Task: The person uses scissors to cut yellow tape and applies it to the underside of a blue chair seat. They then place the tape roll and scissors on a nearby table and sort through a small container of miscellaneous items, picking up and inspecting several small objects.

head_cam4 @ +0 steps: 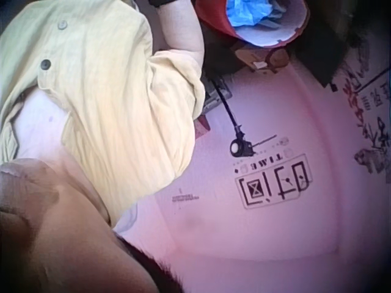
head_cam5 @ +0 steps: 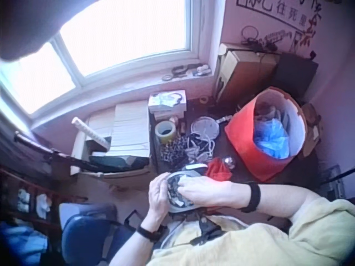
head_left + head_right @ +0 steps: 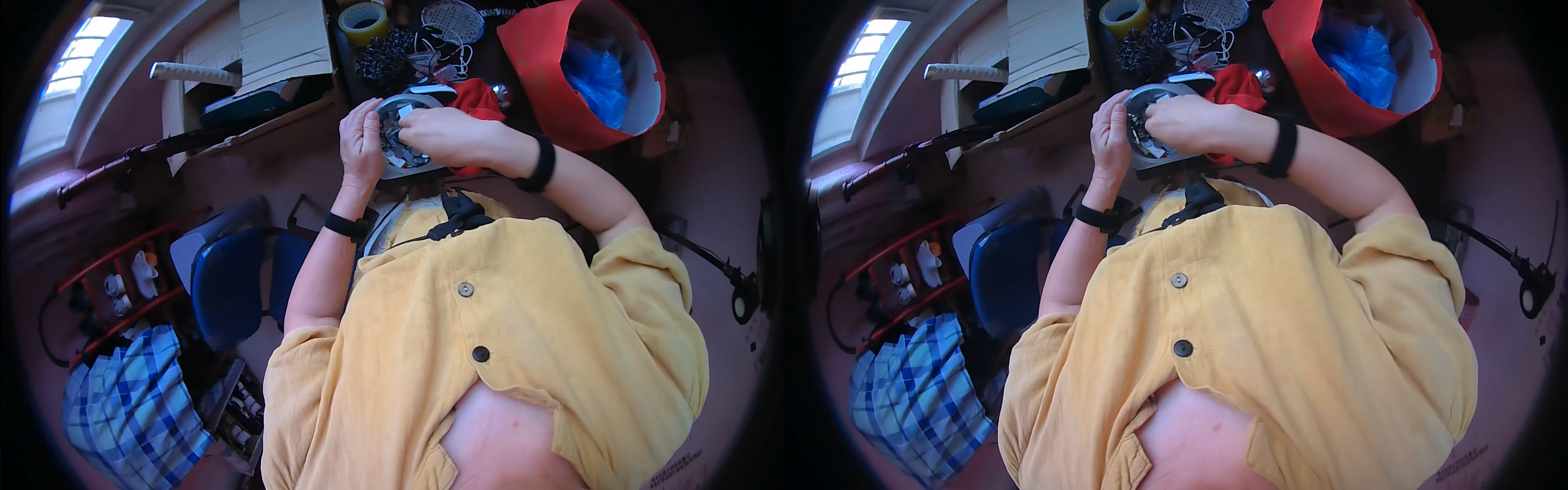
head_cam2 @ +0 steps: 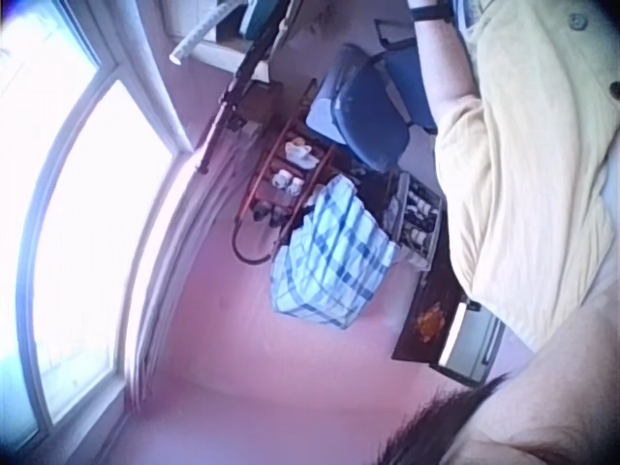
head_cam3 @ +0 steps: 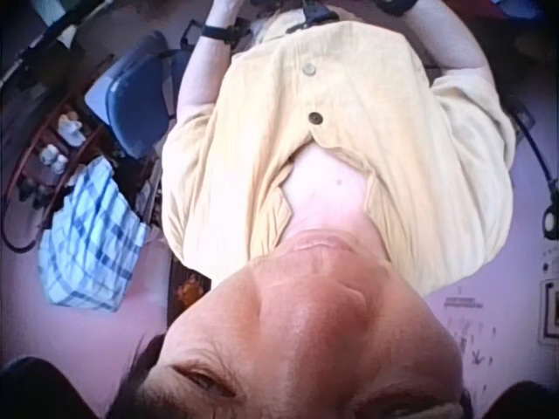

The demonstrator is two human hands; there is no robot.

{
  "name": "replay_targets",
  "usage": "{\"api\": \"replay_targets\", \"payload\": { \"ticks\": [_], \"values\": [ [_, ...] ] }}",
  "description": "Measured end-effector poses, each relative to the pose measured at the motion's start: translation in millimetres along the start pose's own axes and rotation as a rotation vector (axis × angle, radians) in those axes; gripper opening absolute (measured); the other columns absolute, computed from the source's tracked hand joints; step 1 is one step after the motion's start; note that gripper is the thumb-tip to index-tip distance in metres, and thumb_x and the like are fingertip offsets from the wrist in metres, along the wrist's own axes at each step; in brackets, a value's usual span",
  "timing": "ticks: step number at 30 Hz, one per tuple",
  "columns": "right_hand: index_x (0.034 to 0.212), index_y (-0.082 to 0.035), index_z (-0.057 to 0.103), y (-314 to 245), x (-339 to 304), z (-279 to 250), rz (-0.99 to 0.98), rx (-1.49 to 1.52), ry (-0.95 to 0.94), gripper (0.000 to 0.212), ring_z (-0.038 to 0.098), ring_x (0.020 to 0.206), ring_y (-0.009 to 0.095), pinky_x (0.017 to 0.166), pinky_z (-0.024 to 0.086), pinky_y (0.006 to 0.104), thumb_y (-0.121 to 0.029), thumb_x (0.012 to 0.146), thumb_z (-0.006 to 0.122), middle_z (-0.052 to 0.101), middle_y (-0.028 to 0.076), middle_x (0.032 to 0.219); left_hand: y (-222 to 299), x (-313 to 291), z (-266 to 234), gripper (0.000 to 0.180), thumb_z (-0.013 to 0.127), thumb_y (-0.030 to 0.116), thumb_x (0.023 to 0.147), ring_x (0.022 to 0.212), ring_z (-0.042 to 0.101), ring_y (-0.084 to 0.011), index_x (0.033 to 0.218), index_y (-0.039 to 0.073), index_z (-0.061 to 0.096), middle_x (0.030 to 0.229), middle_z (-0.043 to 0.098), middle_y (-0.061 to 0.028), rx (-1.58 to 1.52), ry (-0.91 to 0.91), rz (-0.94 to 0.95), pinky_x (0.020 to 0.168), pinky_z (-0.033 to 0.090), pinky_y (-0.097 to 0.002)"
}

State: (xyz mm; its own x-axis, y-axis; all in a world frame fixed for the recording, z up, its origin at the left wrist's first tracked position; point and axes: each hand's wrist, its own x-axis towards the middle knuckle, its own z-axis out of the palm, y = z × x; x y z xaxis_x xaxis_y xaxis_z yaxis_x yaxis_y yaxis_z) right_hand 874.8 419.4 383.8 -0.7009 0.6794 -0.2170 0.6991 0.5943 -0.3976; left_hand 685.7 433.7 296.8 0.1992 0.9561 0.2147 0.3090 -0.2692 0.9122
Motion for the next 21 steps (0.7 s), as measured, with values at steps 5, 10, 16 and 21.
{"api": "replay_targets", "payload": {
  "ticks": [5, 10, 16, 21],
  "values": [
    [0.094, 0.000, 0.076, 9, 44, 24, 0.057, -0.177, -0.386, 0.017, 0.072, 0.091, 0.031, 0.080, 0.057, 0.0396, -0.008, 0.084, 0.063, 0.073, 0.014, 0.101, 0, -1, 2, 0.032, 0.049, 0.027, 0.103, 0.115, 0.056, -0.0287, 0.114, 0.007, 0.072, 0.120, 0.068, -0.0110, 0.004, 0.024, 0.013, 0.103, 0.041, -0.0375],
    [0.098, -0.007, 0.078, 23, 61, 46, 0.078, -0.269, -0.488, 0.018, 0.071, 0.094, 0.029, 0.081, 0.056, 0.0382, -0.011, 0.082, 0.070, 0.074, 0.012, 0.102, 0, 0, 0, 0.033, 0.048, 0.026, 0.105, 0.115, 0.058, -0.0270, 0.116, 0.006, 0.071, 0.119, 0.069, -0.0110, 0.024, 0.030, 0.044, 0.102, 0.042, -0.0363],
    [0.101, -0.005, 0.077, 13, 57, 32, 0.142, -0.154, -0.554, 0.022, 0.070, 0.096, 0.029, 0.082, 0.055, 0.0375, -0.010, 0.080, 0.072, 0.074, 0.013, 0.102, 0, 0, 1, 0.032, 0.049, 0.027, 0.103, 0.114, 0.056, -0.0292, 0.113, 0.007, 0.072, 0.120, 0.069, -0.0109, 0.002, 0.022, 0.020, 0.102, 0.041, -0.0378],
    [0.100, -0.002, 0.075, -8, 45, -8, 0.250, -0.020, -0.388, 0.023, 0.071, 0.093, 0.030, 0.079, 0.056, 0.0391, -0.009, 0.078, 0.072, 0.073, 0.015, 0.099, -1, 1, -1, 0.034, 0.048, 0.028, 0.103, 0.115, 0.056, -0.0296, 0.113, 0.007, 0.072, 0.120, 0.068, -0.0112, 0.024, 0.001, 0.025, 0.102, 0.041, -0.0383]
  ]
}}
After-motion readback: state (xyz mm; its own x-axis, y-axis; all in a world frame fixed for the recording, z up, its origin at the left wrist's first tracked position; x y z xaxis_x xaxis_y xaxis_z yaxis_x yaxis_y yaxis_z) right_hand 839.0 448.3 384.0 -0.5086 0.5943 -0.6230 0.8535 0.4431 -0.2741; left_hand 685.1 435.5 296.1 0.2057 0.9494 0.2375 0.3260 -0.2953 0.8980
